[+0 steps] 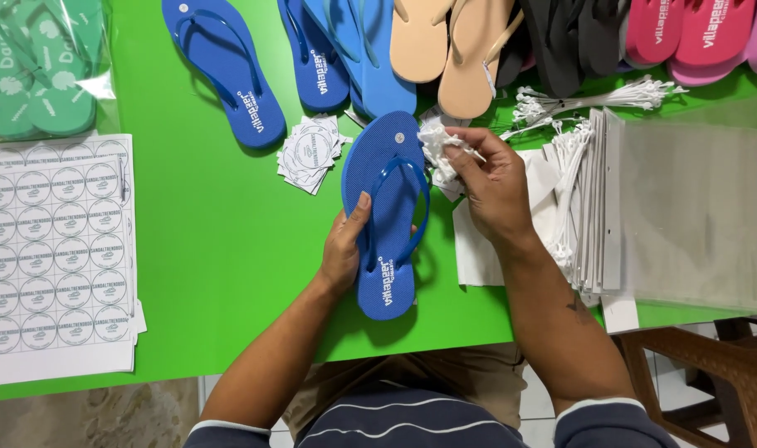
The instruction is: The person cleans a pair of blue flip-flops using a white cloth, attaches product tags to the straps, and places them into a clear plastic sleeve.
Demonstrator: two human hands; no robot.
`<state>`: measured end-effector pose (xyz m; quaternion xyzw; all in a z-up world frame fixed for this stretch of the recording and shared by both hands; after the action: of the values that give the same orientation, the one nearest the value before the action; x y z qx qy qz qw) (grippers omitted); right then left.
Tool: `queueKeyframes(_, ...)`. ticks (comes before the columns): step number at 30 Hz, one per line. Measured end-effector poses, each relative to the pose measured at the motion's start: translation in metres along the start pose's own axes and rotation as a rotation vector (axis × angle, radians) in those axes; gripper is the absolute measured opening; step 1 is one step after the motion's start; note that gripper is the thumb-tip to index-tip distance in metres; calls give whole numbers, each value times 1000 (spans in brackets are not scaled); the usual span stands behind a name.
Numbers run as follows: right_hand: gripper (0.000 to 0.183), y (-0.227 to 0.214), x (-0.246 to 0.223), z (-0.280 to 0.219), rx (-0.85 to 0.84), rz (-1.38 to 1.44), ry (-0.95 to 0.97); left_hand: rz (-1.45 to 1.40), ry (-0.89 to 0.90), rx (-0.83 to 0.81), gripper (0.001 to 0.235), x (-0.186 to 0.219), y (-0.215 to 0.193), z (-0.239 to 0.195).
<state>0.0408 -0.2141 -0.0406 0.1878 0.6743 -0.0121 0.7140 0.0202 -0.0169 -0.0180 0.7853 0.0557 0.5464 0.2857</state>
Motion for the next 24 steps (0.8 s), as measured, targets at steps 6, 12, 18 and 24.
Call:
queueKeyframes(6,47,12,4,-1,-126,-37,-38,-46,37,37,38,4,-1,-3)
queueKeyframes(12,30,12,-18,-17,-150,-196,-299,-153,221,25,56,-21,-18,1)
queueKeyframes(18,9,49,-29,-40,-329,-389,-470,57,389,108,48,-40,-39,14)
queueKeyframes(24,21,65,-28,-50,-418,-580,-578,71,413,190,46,-43,-39,13)
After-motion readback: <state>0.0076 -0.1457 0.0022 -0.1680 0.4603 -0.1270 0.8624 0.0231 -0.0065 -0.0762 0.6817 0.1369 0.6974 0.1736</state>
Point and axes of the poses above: each hand's wrist, its own z-axis towards the middle knuckle, its own y-axis out of the palm, x = y × z, the point moved 3 cm from there along z, towards the middle knuckle, and after that the axes turned 4 degrees about z, right-handed, at the moved point
